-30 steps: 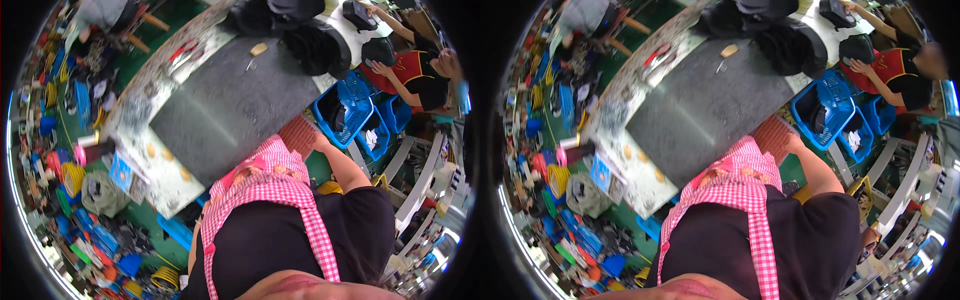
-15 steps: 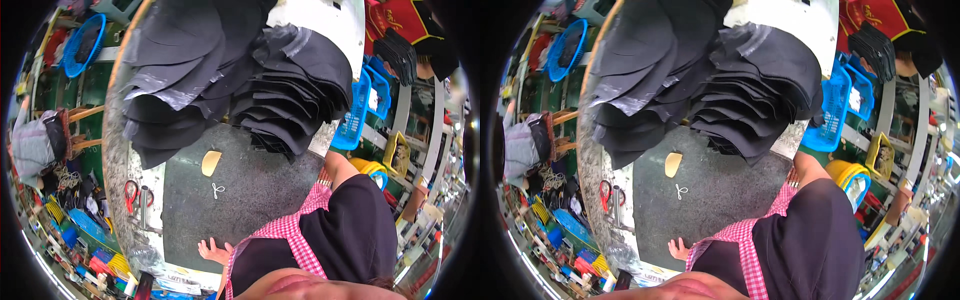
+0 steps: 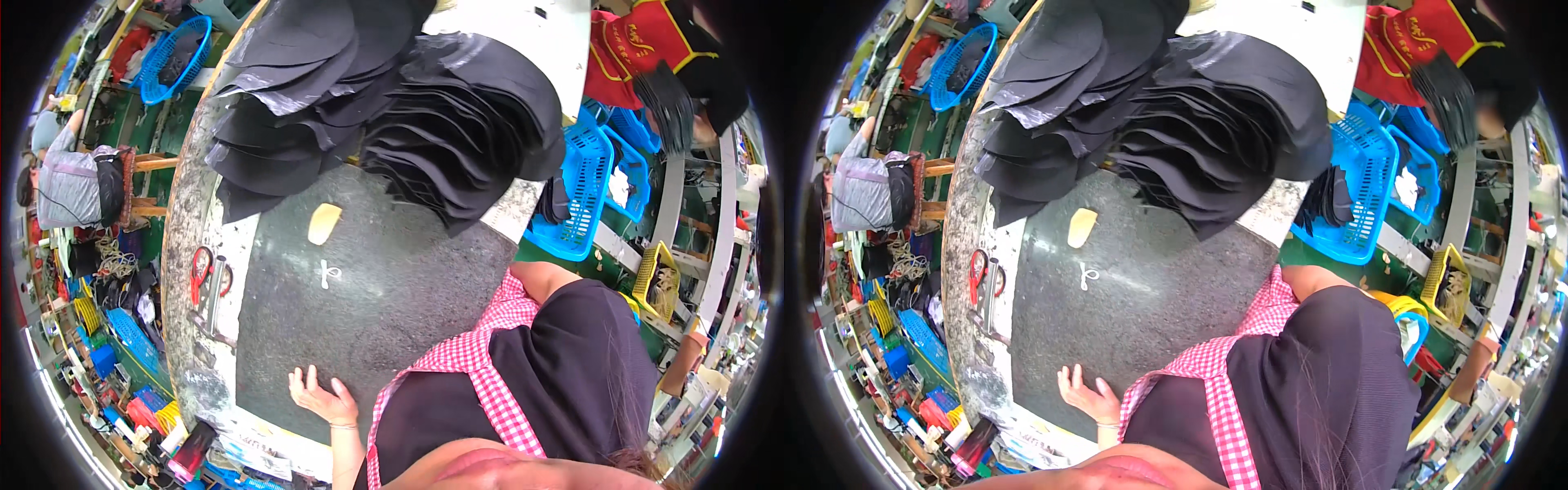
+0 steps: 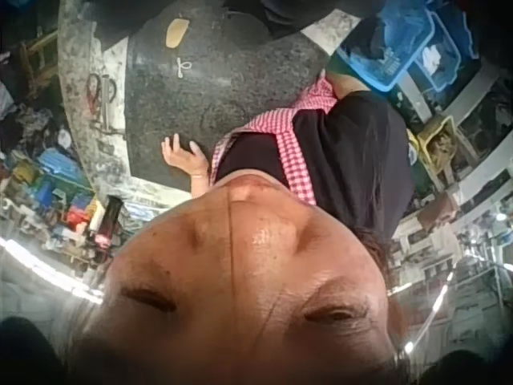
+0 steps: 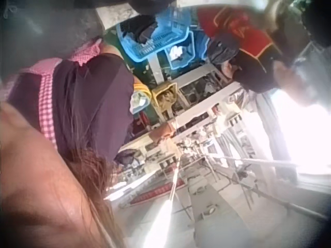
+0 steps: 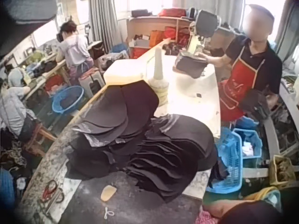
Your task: The person organizes materials in a factory setting, moving a blue basket and sorting black fabric pieces. They then use a hammer-like tool to repeatedly tap and trim the edges of a black fabric piece on a workbench.
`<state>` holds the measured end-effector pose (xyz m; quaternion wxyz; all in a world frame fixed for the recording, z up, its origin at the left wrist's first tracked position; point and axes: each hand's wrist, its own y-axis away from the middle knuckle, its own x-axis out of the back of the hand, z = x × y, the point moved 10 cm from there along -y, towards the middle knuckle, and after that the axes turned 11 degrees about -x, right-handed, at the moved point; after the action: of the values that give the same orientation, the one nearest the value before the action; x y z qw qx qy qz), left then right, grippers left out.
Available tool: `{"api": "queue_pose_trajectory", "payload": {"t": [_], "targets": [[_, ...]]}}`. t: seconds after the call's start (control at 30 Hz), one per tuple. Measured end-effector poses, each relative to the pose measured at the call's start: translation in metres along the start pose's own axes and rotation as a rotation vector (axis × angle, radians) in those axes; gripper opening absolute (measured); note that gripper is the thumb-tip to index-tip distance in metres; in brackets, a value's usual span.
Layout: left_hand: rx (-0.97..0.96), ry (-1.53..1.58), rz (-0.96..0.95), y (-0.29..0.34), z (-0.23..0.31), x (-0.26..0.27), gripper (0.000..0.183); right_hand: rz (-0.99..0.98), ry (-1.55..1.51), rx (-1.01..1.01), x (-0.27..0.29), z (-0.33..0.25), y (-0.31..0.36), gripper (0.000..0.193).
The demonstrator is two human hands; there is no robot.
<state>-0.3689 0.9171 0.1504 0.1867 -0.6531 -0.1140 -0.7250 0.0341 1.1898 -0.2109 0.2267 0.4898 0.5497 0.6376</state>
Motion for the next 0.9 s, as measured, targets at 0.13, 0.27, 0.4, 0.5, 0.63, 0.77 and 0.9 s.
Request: {"api": "queue_pose_trajectory", "payload": {"t": [0.13, 0.27, 0.4, 0.5, 0.63, 0.77, 0.9], "targets": [[0.111, 0.052, 0.100, -0.022, 0.018, 0.003, 0.056, -0.052, -0.087, 0.126, 0.013, 0.025, 0.006, 0.052], [-0.182, 0.312, 0.264, -0.094, 0.104, 0.002, 0.058, 0.434, -0.455, 0.368, 0.120, 0.077, 0.096, 0.033], [-0.068, 1.185, 0.120, -0.179, 0.163, -0.037, 0.054, 0.882, -1.098, 0.512, 0.244, 0.124, 0.220, 0.024], [0.071, 1.713, 0.023, -0.243, 0.186, -0.062, 0.058, 1.486, -1.012, 0.428, 0.316, 0.122, 0.283, 0.042], [0.442, 2.079, -0.115, -0.307, 0.207, -0.097, 0.072, 1.929, -1.028, 0.269, 0.367, 0.099, 0.272, 0.060], [0.614, 1.985, 0.098, -0.293, 0.222, -0.077, 0.075, 1.724, -1.263, 0.274, 0.391, 0.063, 0.236, 0.068], [0.494, 1.904, 0.034, -0.308, 0.235, -0.064, 0.076, 1.742, -1.164, 0.263, 0.401, 0.031, 0.225, 0.063]]}}
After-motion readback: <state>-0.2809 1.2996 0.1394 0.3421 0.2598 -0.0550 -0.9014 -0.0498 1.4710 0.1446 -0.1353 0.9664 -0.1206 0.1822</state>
